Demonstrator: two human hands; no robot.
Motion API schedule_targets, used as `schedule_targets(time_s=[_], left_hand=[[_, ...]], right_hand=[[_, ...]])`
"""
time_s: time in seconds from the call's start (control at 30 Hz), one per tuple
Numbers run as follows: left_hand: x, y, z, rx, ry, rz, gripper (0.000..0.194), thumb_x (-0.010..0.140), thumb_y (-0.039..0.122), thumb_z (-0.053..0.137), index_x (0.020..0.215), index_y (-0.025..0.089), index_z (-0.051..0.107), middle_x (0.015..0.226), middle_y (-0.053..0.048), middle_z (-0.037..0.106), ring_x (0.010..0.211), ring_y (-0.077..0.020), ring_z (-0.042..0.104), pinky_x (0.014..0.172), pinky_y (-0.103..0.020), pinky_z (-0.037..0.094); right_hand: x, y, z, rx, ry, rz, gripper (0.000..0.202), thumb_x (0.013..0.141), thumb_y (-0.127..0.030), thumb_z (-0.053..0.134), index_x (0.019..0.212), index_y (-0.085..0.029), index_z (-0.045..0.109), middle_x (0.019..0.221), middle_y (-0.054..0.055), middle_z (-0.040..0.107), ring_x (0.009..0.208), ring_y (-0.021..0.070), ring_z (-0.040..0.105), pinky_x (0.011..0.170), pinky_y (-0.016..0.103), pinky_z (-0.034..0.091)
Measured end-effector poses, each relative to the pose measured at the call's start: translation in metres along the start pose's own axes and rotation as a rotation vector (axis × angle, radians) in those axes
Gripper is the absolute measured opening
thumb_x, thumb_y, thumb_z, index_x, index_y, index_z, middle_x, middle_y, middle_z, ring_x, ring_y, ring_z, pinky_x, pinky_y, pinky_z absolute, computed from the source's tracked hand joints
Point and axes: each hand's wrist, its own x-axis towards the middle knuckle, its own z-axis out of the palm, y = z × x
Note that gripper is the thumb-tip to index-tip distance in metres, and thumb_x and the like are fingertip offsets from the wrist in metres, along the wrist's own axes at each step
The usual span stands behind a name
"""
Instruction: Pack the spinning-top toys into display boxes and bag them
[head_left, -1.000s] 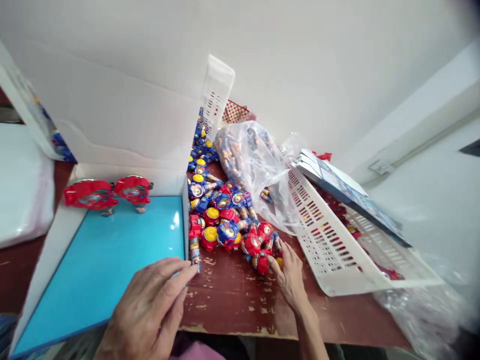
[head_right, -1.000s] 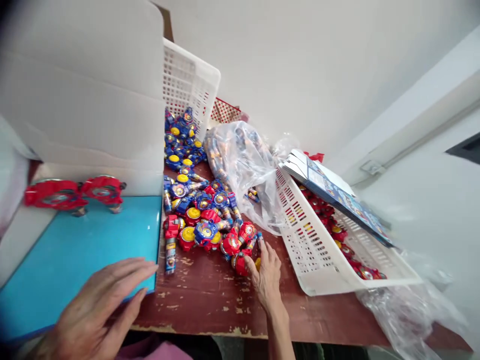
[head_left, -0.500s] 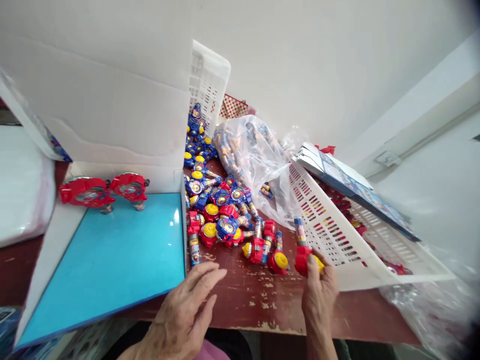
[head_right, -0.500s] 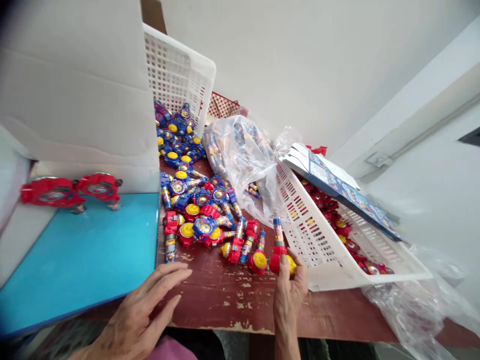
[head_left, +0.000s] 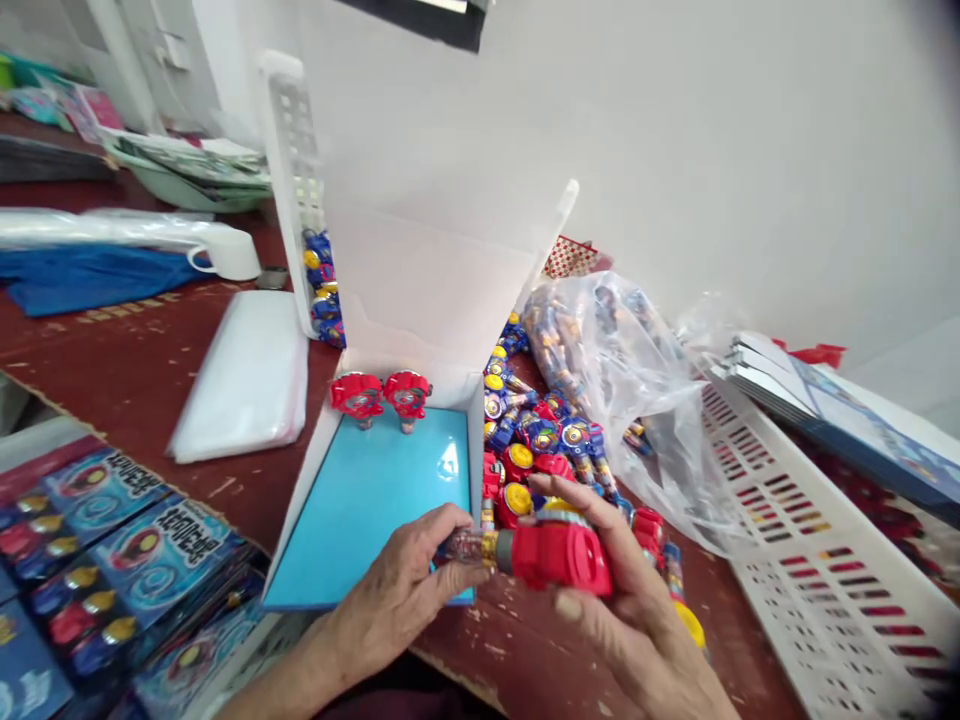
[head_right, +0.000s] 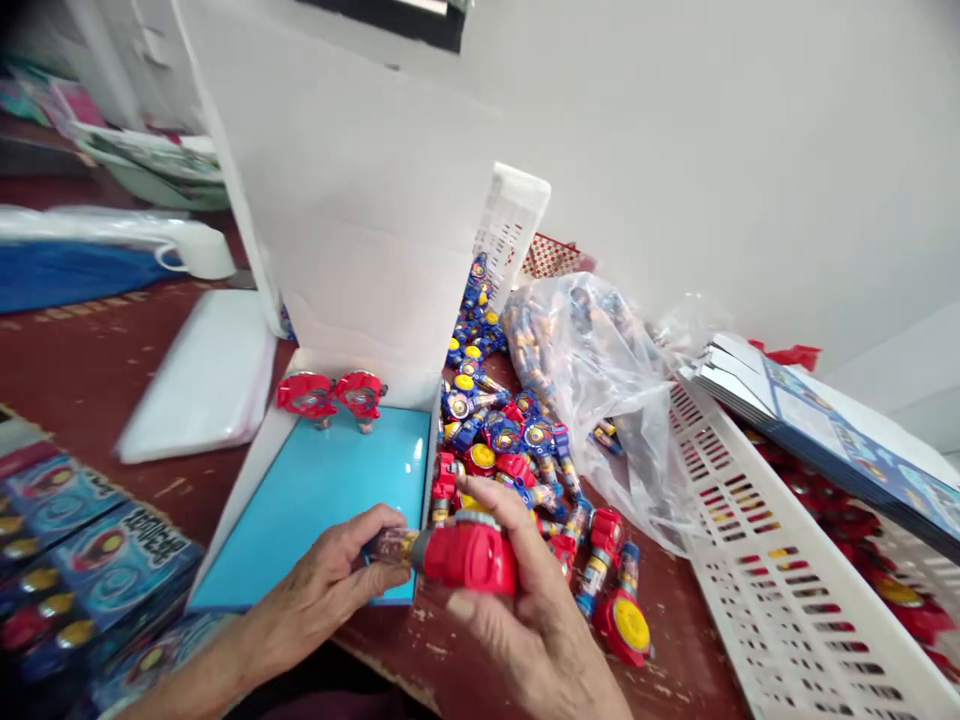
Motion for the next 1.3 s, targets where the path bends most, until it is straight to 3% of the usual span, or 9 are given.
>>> schedule_targets(time_s=[0.07, 0.13, 0.27, 0.33, 0.47, 0.57, 1.0, 1.17, 1.3], left_hand=[[-0.001, -0.001, -0.005, -0.170, -0.083, -0.117, 0.027, 0.092, 0.047, 0.046, 0.095, 0.022, 0.056, 0.070, 0.004, 0.053, 0.064, -0.0113, 0.054, 0.056, -0.021, 0.043], [0.002, -0.004, -0.012, -0.161, -0.002, -0.119, 0.032, 0.093, 0.048, 0.045, 0.111, 0.023, 0.052, 0.075, 0.004, 0.055, 0.060, -0.0113, 0.054, 0.054, -0.022, 0.044], [0.020, -0.004, -0.053, 0.436, 0.655, 0.219, 0.039, 0.091, 0.039, 0.051, 0.127, 0.023, 0.048, 0.113, -0.008, 0.060, 0.085, -0.0184, 0.059, 0.081, -0.035, 0.050], [0.034, -0.003, -0.084, 0.768, 0.781, 0.324, 0.038, 0.092, 0.038, 0.050, 0.126, 0.021, 0.051, 0.122, -0.011, 0.059, 0.107, -0.0268, 0.054, 0.097, -0.045, 0.042], [0.054, -0.013, -0.133, 1.054, 0.646, 0.295, 0.042, 0.090, 0.041, 0.052, 0.121, 0.013, 0.057, 0.115, -0.016, 0.062, 0.107, -0.0337, 0.053, 0.093, -0.052, 0.043], [0.055, -0.030, -0.147, 1.019, 0.519, 0.363, 0.032, 0.093, 0.033, 0.047, 0.115, 0.014, 0.061, 0.112, -0.014, 0.064, 0.105, -0.0296, 0.054, 0.094, -0.048, 0.045], [0.061, -0.050, -0.160, 0.879, 0.418, 0.478, 0.034, 0.094, 0.021, 0.042, 0.118, 0.010, 0.062, 0.122, -0.013, 0.064, 0.118, -0.0236, 0.055, 0.105, -0.042, 0.042], [0.063, -0.039, -0.150, 0.931, 0.456, 0.486, 0.040, 0.095, 0.020, 0.039, 0.134, 0.018, 0.050, 0.137, -0.009, 0.055, 0.127, -0.0210, 0.048, 0.108, -0.043, 0.037], [0.070, -0.040, -0.142, 1.023, 0.424, 0.563, 0.042, 0.094, 0.028, 0.047, 0.136, 0.022, 0.048, 0.136, -0.005, 0.056, 0.130, -0.0249, 0.043, 0.109, -0.046, 0.035]], right_hand=[[0.017, -0.003, 0.006, -0.010, 0.083, -0.056, 0.051, 0.087, -0.044, 0.062, 0.135, -0.037, 0.047, 0.137, 0.002, 0.052, 0.121, 0.0239, 0.054, 0.089, 0.032, 0.053], [0.036, -0.005, 0.010, -0.044, 0.154, -0.095, 0.047, 0.089, -0.040, 0.061, 0.133, -0.035, 0.049, 0.132, 0.003, 0.055, 0.116, 0.0228, 0.056, 0.090, 0.033, 0.052], [0.079, -0.009, 0.009, -0.251, 0.316, -0.307, 0.043, 0.091, -0.031, 0.059, 0.133, -0.030, 0.049, 0.134, 0.006, 0.050, 0.126, 0.0232, 0.046, 0.107, 0.043, 0.038], [0.102, -0.006, 0.012, -0.344, 0.322, -0.439, 0.042, 0.091, -0.025, 0.058, 0.132, -0.027, 0.049, 0.134, 0.007, 0.047, 0.128, 0.0226, 0.042, 0.111, 0.043, 0.033], [0.137, 0.010, 0.032, -0.400, 0.116, -0.561, 0.041, 0.091, -0.019, 0.053, 0.132, -0.022, 0.048, 0.133, 0.011, 0.047, 0.127, 0.0223, 0.045, 0.108, 0.042, 0.038], [0.151, 0.024, 0.045, -0.406, -0.006, -0.583, 0.041, 0.091, -0.018, 0.051, 0.132, -0.020, 0.048, 0.133, 0.013, 0.048, 0.126, 0.0233, 0.045, 0.106, 0.043, 0.040], [0.168, 0.028, 0.035, -0.295, -0.075, -0.617, 0.038, 0.090, -0.022, 0.060, 0.127, -0.018, 0.053, 0.128, 0.013, 0.054, 0.122, 0.0224, 0.049, 0.105, 0.038, 0.040], [0.169, 0.023, 0.033, -0.261, -0.188, -0.582, 0.041, 0.090, -0.025, 0.061, 0.129, -0.020, 0.051, 0.127, 0.011, 0.054, 0.119, 0.0221, 0.051, 0.102, 0.038, 0.042], [0.173, 0.020, 0.031, -0.270, -0.186, -0.585, 0.039, 0.091, -0.025, 0.060, 0.128, -0.020, 0.051, 0.126, 0.011, 0.054, 0.118, 0.0220, 0.051, 0.102, 0.039, 0.042]])
